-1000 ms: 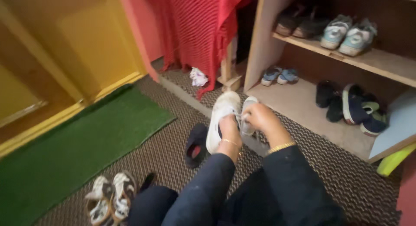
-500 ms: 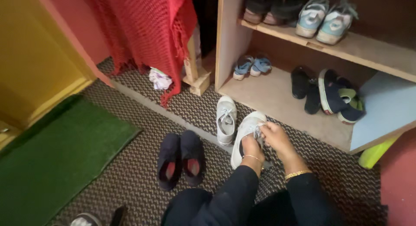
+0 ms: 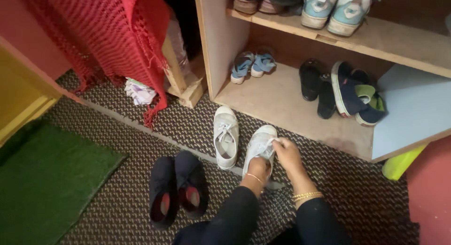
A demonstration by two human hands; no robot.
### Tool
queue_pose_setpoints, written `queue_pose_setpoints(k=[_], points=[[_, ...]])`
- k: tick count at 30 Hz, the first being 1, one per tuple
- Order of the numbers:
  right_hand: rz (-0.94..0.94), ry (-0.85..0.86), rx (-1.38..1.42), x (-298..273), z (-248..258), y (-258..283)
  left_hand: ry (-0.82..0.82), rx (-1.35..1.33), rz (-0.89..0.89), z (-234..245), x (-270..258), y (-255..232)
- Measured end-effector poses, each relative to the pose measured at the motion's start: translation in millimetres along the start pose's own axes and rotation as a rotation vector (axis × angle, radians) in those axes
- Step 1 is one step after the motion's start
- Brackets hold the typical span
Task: The person sits on the floor and laces a pair of white sneakers by hand, threading the laces through the eyelets and tying them. The person then places the shoes on the floor near a shoe rack.
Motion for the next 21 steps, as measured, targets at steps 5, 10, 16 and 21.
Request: queue_pose_setpoints(k=[5,10,16,21], points=[[-0.097,0.039,0.035,11,1,12,-0.046,-0.17,-0.013,91,2,3],[-0.162,0.241,0.281,-1,-5,37,-0.186,-0.216,-0.117,165,-1,-56],[-0.116,0.118,0.486,-1,12,26,-0.156,-0.391,-0.004,174,12,-73],[-0.081,0.273,0.169,9,-5,-20,-0.132,-0.792,0.284,164,25,-54]])
Point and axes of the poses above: each hand's wrist, its own x-axis towards the middle knuckle, its own z-axis out of the back of the hand, y = z × x, the point moved 3 cm from there along x, towards the middle knuckle, and after that the axes turned 4 degrees about x, right-handed, at the moved point
